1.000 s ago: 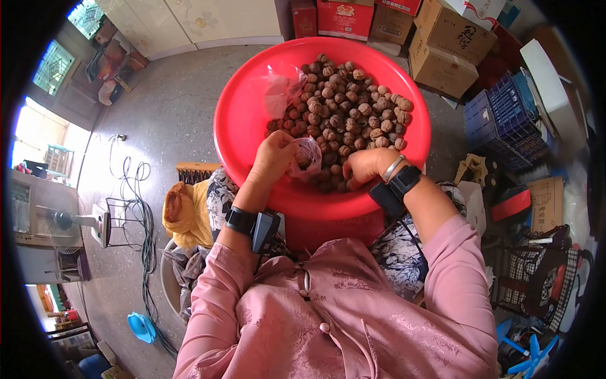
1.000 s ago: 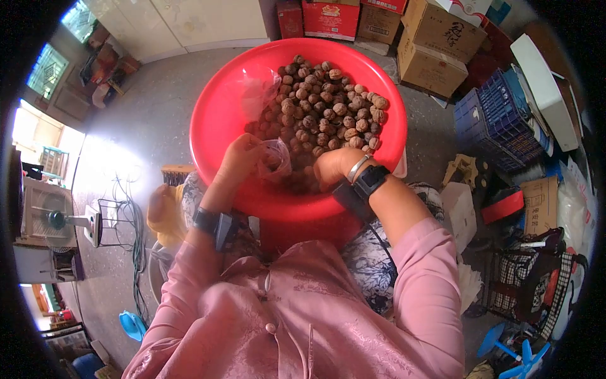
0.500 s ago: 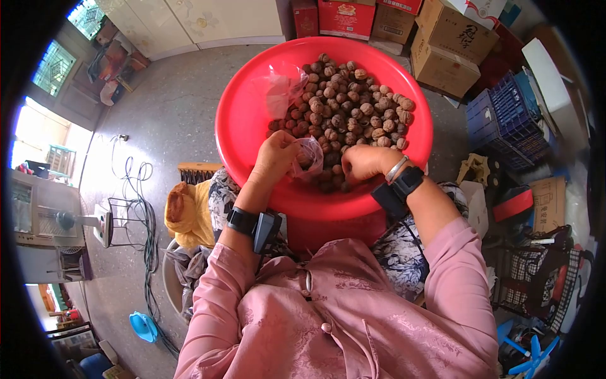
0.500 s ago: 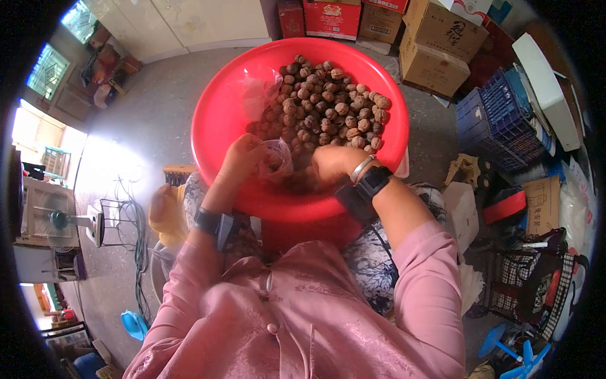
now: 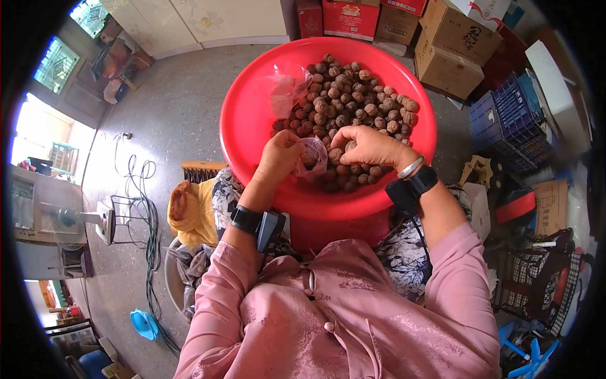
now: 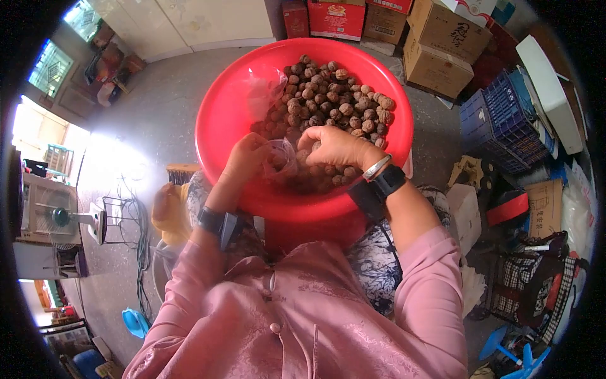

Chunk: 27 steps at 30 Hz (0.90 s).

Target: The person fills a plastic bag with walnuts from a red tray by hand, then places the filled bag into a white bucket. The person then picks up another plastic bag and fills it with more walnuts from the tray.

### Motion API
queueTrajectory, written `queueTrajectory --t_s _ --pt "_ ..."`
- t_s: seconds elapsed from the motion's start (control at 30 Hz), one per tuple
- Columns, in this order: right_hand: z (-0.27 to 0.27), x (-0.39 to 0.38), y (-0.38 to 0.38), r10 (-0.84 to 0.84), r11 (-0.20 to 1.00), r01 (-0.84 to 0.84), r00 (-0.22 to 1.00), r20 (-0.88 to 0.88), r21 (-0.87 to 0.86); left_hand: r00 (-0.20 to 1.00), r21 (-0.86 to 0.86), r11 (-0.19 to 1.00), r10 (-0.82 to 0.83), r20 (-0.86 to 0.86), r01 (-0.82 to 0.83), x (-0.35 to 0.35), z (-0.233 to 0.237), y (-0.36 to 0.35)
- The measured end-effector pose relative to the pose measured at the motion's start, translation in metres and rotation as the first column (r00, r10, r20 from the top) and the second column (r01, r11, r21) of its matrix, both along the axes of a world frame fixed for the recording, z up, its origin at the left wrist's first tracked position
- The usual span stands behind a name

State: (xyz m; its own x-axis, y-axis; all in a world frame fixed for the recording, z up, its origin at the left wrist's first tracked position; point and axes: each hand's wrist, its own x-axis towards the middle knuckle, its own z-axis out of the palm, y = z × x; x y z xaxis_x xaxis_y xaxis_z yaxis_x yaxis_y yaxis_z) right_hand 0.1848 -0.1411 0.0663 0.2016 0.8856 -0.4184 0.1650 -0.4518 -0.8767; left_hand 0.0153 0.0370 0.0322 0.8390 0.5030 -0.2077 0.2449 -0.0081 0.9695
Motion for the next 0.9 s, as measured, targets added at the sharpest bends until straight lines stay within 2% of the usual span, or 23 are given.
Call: queueTrajectory --t_s 0.07,0.27,0.4,0.6,0.8,0.9 --pt "-0.012 0.005 0.001 0.014 0.993 -0.015 1.0 0.006 0.115 1.0 -0.007 1.0 0.003 0.007 -0.003 0.0 -0.001 0.0" --pt "0.001 0.0 0.002 -0.01 0.988 0.013 1.0 -0.021 0.156 1.0 0.003 1.0 0.004 0.012 -0.004 0.0 -0.004 0.001" --pt "0.0 -0.002 0.005 -0.051 0.987 0.06 0.997 -0.064 0.149 1.0 0.004 1.0 0.013 0.0 -0.013 0.0 -0.001 -0.001" --pt "-0.003 -0.011 0.013 -0.111 0.988 0.11 0.994 -0.004 0.111 1.0 0.026 1.0 0.017 -0.01 -0.016 0.002 -0.003 0.0" --pt "0.002 -0.019 0.016 -0.137 0.975 0.148 0.988 -0.075 0.165 0.999 0.027 0.999 0.02 -0.03 -0.019 0.001 -0.001 0.0" --pt "-0.004 -0.011 0.016 -0.166 0.977 0.185 0.971 -0.169 0.107 0.999 0.014 1.0 0.025 -0.021 -0.024 0.001 0.0 -0.001"
